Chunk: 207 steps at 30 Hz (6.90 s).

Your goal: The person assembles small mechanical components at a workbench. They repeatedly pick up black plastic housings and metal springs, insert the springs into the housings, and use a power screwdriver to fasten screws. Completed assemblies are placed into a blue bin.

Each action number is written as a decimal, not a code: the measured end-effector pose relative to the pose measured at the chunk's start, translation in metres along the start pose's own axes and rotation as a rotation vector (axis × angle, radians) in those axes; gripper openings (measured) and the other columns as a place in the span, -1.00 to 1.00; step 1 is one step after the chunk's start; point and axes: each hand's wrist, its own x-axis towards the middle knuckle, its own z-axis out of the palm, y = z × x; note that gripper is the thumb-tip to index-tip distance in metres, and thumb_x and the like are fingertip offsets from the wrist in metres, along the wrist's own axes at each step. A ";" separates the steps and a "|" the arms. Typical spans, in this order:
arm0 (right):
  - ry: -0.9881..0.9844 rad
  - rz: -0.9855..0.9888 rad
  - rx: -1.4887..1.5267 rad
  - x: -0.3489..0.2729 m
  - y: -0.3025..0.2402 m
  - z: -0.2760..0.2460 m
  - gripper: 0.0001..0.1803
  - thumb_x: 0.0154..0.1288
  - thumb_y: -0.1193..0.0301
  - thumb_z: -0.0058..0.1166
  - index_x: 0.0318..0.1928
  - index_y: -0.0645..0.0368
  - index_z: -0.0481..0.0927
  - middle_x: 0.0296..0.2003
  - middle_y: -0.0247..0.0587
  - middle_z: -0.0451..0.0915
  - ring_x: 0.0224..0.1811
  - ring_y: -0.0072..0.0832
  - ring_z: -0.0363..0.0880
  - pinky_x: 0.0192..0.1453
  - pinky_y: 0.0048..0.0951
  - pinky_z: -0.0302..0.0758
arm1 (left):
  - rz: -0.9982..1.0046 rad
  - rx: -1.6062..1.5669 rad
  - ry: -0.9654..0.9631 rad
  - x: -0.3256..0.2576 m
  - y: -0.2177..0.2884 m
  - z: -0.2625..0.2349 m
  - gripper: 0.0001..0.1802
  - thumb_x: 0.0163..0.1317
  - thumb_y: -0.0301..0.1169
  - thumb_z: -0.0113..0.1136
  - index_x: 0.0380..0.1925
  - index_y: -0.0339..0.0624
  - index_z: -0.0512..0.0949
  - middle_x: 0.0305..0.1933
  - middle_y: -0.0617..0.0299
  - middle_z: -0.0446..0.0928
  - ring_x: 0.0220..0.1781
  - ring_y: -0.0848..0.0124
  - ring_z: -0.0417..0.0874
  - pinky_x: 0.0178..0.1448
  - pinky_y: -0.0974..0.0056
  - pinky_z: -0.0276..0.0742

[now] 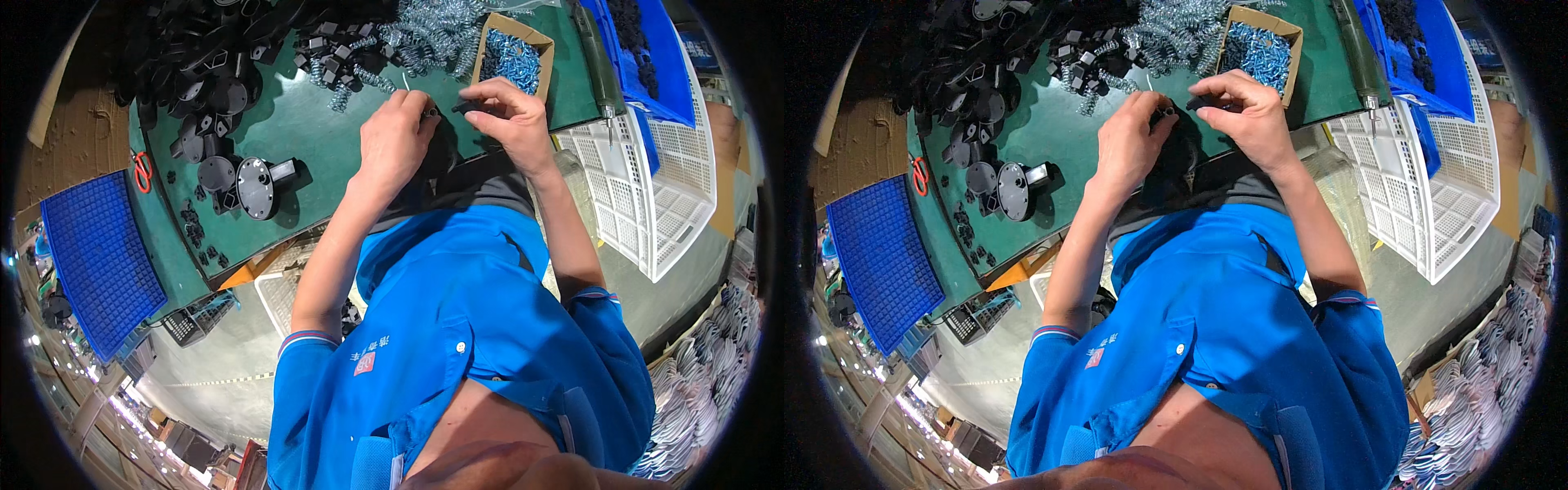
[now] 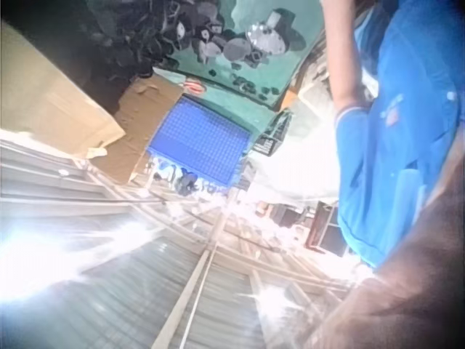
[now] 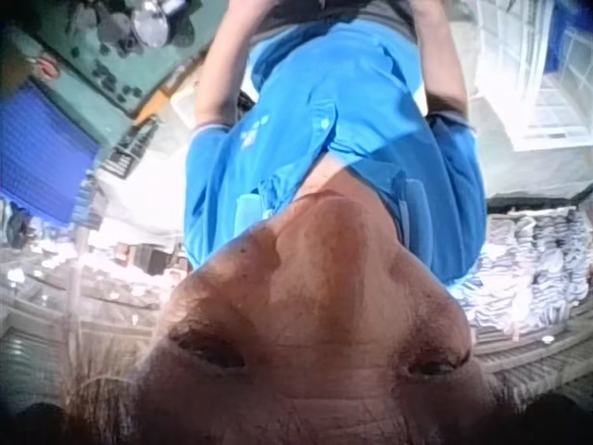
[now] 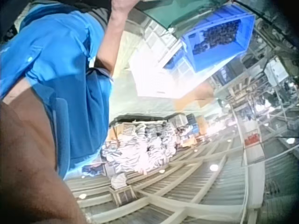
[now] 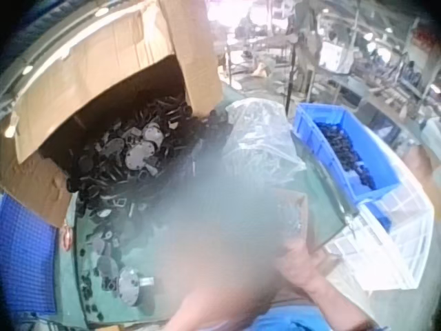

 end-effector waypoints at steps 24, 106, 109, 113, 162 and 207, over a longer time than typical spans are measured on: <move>-0.129 -0.213 -0.452 0.019 -0.007 0.030 -0.68 -0.03 0.65 0.13 -0.17 0.23 0.64 -0.26 -0.14 0.61 -0.23 -0.27 0.63 -0.16 -0.40 0.55 | -0.105 -0.234 0.074 -0.008 -0.012 0.003 -0.52 0.06 -0.45 0.36 0.03 -0.20 0.49 -0.07 0.04 0.58 -0.11 0.12 0.66 -0.08 0.17 0.57; -0.214 -0.128 -0.826 -0.008 0.035 0.044 -0.43 0.09 0.50 0.18 0.17 0.16 0.41 -0.22 -0.03 0.61 -0.23 0.01 0.62 -0.20 -0.13 0.56 | 0.145 0.344 -0.152 -0.010 -0.021 -0.002 -0.48 -0.02 -0.26 0.40 0.00 -0.10 0.58 -0.06 0.22 0.50 0.05 0.23 0.52 0.13 0.01 0.30; -0.181 -0.095 -0.837 -0.007 -0.019 0.004 -0.55 0.13 0.34 0.28 0.07 0.06 0.57 -0.50 -0.12 0.64 -0.46 -0.12 0.65 -0.35 -0.21 0.54 | 0.132 0.461 -0.182 -0.009 -0.013 0.002 -0.53 0.00 -0.26 0.39 -0.04 -0.10 0.59 -0.10 0.22 0.49 0.02 0.23 0.52 0.11 -0.04 0.31; 0.422 0.255 -1.416 0.037 -0.026 -0.143 -0.20 0.11 -0.24 0.15 0.18 0.09 0.53 -0.20 -0.07 0.69 -0.17 -0.23 0.68 -0.14 -0.18 0.56 | 0.111 0.461 -0.150 -0.014 -0.012 0.001 -0.55 0.02 -0.25 0.39 -0.06 -0.10 0.58 -0.13 0.22 0.46 0.00 0.22 0.50 0.10 -0.05 0.30; -0.203 -0.628 0.156 0.053 -0.010 0.052 -0.34 0.15 0.72 0.07 0.28 0.34 0.20 -0.27 -0.12 0.52 -0.28 -0.41 0.53 -0.13 -0.30 0.56 | 0.227 0.341 0.083 -0.012 -0.029 0.016 -0.79 0.00 -0.24 0.31 -0.39 -0.07 0.64 -0.28 0.29 0.50 -0.11 0.32 0.53 -0.08 0.05 0.24; -0.279 0.105 -1.308 0.067 -0.011 -0.052 -0.82 0.13 0.39 0.19 -0.32 0.22 0.54 -0.34 0.02 0.64 -0.18 -0.01 0.60 -0.16 -0.07 0.46 | -0.885 0.204 0.314 -0.204 -0.092 -0.142 -0.48 0.21 0.00 0.26 -0.25 -0.33 0.55 -0.40 -0.05 0.64 -0.33 0.07 0.70 -0.18 0.03 0.54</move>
